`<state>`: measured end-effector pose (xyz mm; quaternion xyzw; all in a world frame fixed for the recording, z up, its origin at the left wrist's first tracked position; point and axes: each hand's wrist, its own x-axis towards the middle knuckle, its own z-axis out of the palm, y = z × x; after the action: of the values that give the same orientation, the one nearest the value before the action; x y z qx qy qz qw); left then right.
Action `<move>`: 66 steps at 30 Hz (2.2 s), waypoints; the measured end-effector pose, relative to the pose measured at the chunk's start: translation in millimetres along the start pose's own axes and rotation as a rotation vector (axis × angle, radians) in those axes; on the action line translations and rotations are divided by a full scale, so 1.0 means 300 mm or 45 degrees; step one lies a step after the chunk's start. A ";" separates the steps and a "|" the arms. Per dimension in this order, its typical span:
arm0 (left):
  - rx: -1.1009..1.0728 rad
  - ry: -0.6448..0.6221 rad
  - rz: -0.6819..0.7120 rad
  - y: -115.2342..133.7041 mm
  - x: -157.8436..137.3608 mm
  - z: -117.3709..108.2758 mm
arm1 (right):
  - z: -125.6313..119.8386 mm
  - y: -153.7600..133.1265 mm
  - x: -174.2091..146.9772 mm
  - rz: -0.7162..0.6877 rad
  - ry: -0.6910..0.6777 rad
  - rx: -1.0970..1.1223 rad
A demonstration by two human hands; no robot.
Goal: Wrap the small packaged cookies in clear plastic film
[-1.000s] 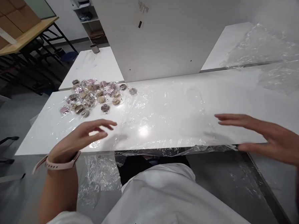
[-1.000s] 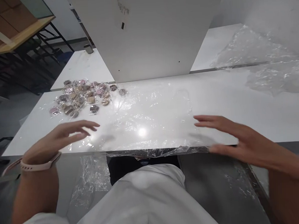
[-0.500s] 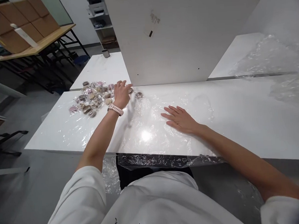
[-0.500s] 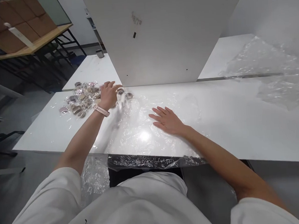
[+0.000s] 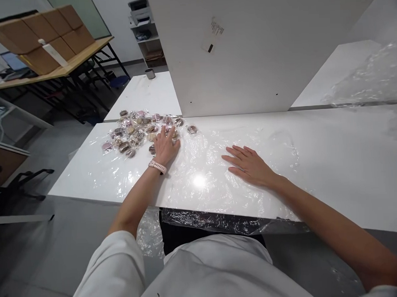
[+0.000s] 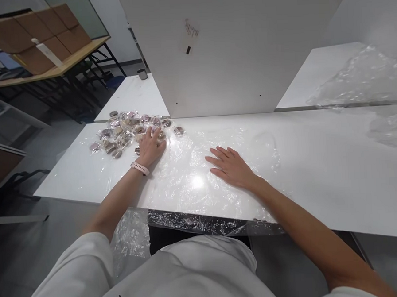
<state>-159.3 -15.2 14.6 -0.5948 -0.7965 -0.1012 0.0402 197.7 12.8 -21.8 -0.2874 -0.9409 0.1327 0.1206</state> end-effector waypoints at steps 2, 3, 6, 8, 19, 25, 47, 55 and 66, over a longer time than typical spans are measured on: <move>0.013 -0.003 0.030 0.008 0.026 0.002 | 0.001 -0.001 0.000 -0.001 0.011 0.001; 0.011 -0.012 0.039 0.013 0.039 0.006 | 0.002 -0.002 0.001 -0.001 0.018 0.000; -0.041 -0.006 0.045 0.027 0.064 0.023 | 0.001 -0.006 0.001 0.004 0.028 -0.003; -0.075 0.031 0.032 0.034 0.066 0.032 | 0.000 -0.008 0.001 0.009 0.025 -0.007; -0.099 0.242 -0.234 0.019 0.045 -0.051 | -0.001 -0.004 0.005 0.031 -0.006 -0.008; -0.211 0.495 0.028 0.143 -0.002 -0.183 | -0.004 -0.007 0.004 0.039 -0.029 -0.028; -0.254 -0.093 0.831 0.588 -0.494 -0.049 | -0.017 -0.009 0.012 0.224 0.091 0.222; -0.386 -0.245 1.003 0.468 -0.543 -0.094 | -0.262 -0.113 -0.095 0.264 0.202 0.393; -0.353 0.252 0.796 0.165 -0.825 -0.090 | -0.055 -0.373 -0.543 0.050 0.320 -0.071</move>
<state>-42.0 -239.9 0.9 -0.7969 -0.5469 -0.2483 0.0651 277.0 -167.2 4.9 -0.3233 -0.9159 0.0719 0.2268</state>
